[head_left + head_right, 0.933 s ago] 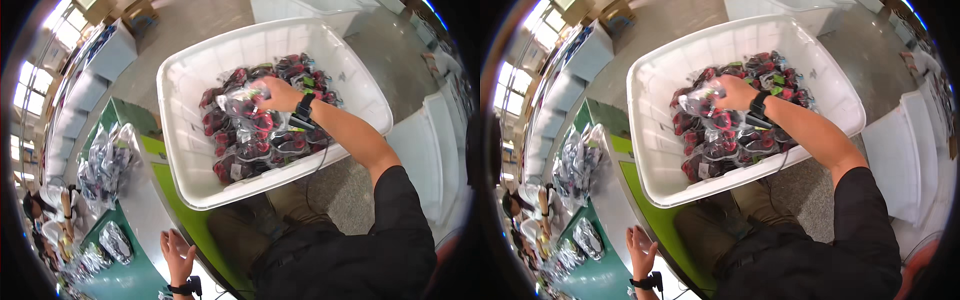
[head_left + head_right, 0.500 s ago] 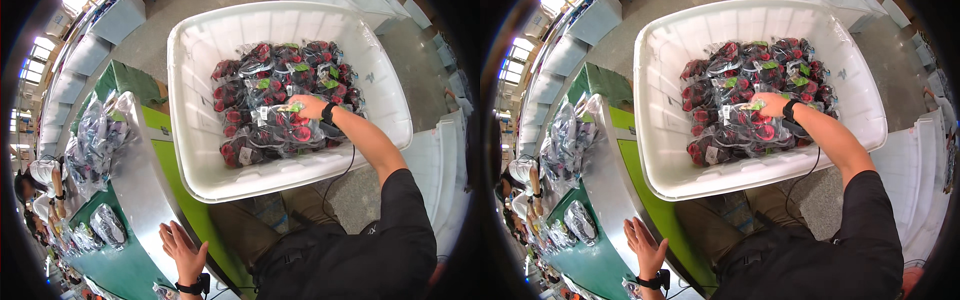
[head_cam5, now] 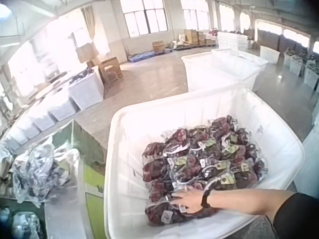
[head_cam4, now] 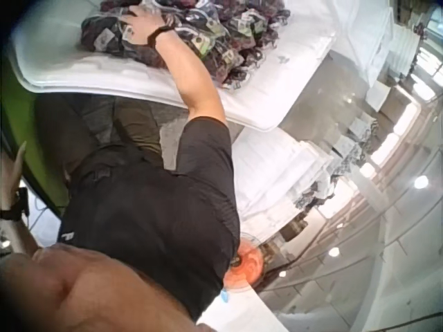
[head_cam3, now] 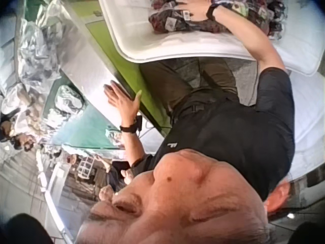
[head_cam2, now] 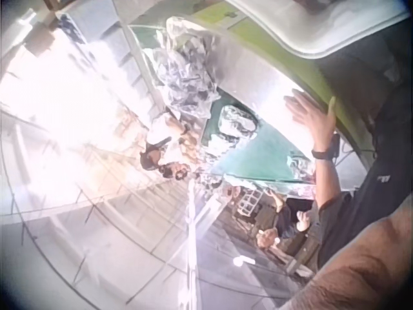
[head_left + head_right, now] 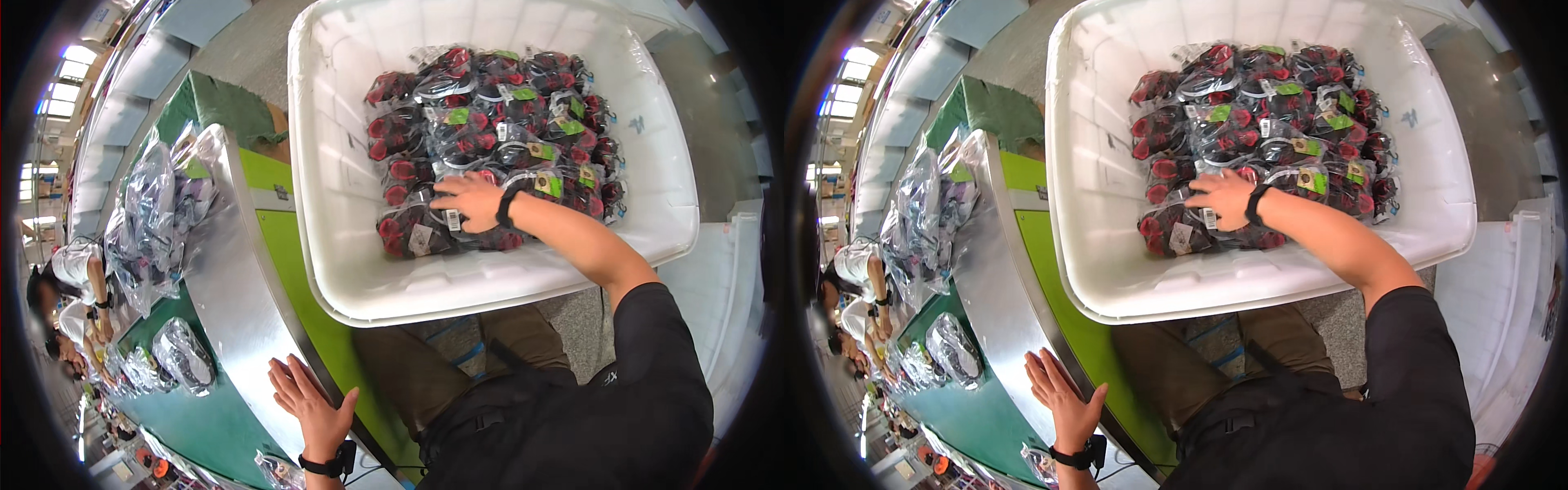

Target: The person repeatedly picks up packaged footwear from a white bin and places them onto a green conveyor belt. The person handles the items one at a time, moving them from the bin to the belt in a repetitive cycle.

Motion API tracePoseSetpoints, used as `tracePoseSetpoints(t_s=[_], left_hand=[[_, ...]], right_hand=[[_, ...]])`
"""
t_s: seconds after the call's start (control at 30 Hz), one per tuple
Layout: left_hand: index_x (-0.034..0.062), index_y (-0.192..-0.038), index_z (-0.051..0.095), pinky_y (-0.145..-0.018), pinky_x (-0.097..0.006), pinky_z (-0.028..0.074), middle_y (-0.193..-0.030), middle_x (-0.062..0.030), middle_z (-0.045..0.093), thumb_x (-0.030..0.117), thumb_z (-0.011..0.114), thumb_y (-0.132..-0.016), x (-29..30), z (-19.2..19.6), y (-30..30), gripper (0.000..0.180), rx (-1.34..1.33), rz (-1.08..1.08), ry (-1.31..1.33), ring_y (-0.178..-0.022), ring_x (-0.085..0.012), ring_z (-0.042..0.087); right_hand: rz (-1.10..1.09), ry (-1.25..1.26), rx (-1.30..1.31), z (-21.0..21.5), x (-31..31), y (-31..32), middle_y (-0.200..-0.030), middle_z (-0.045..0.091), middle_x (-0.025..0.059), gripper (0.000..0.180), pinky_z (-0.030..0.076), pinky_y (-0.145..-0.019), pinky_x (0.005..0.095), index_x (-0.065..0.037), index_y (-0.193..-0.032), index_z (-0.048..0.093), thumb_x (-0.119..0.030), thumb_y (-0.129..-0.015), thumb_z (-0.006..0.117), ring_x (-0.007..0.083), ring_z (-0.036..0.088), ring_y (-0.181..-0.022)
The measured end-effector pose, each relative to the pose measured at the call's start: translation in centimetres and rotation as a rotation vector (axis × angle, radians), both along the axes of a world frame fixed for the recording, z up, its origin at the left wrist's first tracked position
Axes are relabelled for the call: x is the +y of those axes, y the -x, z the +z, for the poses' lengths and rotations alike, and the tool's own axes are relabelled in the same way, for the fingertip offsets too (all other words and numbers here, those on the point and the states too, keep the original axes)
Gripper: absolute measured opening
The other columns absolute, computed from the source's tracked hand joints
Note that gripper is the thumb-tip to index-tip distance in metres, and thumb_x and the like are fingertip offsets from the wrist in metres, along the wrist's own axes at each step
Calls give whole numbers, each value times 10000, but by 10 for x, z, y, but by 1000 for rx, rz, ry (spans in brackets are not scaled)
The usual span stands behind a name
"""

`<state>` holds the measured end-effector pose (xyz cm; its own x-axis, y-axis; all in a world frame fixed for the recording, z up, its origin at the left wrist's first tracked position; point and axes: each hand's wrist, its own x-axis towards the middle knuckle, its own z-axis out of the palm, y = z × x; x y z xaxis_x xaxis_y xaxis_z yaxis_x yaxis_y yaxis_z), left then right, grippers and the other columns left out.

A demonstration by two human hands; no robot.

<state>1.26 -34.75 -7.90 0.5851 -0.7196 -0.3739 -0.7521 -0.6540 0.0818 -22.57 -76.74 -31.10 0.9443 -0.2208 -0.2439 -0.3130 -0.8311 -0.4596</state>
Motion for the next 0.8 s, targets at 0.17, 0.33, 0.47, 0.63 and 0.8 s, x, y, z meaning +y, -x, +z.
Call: tracePoseSetpoints(t_s=[0.17, 0.33, 0.47, 0.63, 0.8], left_hand=[[-73, -1622, 171, -1212, -618, 139, -1643, -423, 105, 386, 897, -731, -6, 7, -3, 1237, 51, -31, 82, -1538, -561, 117], [49, -1646, 254, -1187, -670, 232, -1664, -348, 153, 449, 856, -800, 7, 13, -14, 1113, 109, 1, 157, -1550, -554, 141], [58, -1580, 416, -1215, -543, 307, -1660, -281, 284, 333, 834, -872, 41, 28, -26, 867, 408, 117, 415, -1550, -452, 278], [39, -1518, 503, -1218, -476, 341, -1559, -257, 466, 255, 819, -896, 159, 47, -33, 730, 106, 266, 465, -1486, -412, 404], [-13, -1458, 531, -1170, -509, 372, -1434, -294, 558, 256, 819, -866, 320, 44, -32, 711, -375, 630, 444, -1387, -455, 481]], right_hand=[[81, -2, 531, -47, 25, 4, -1757, 187, 39, 729, 276, -1219, 657, -294, -1638, 349, -393, -966, 616, 318, 159, -1618], [158, 110, 564, -47, 25, 8, -1753, 178, 68, 692, 359, -1197, 600, -237, -1596, 431, -362, -952, 650, 318, 146, -1619], [125, 35, 448, -22, 19, 6, -1682, 322, 162, 724, 383, -1177, 604, -196, -1565, 467, -279, -893, 725, 381, 321, -1545], [-209, -163, -126, 39, 0, 35, -1379, 611, 208, 544, 454, -1117, 416, -9, -1372, 596, -137, -861, 730, 382, 583, -1290], [-418, -445, -207, 136, 16, -21, -1254, 671, 123, 433, 496, -1055, 357, 22, -1344, 614, -39, -920, 678, 221, 636, -1196]])
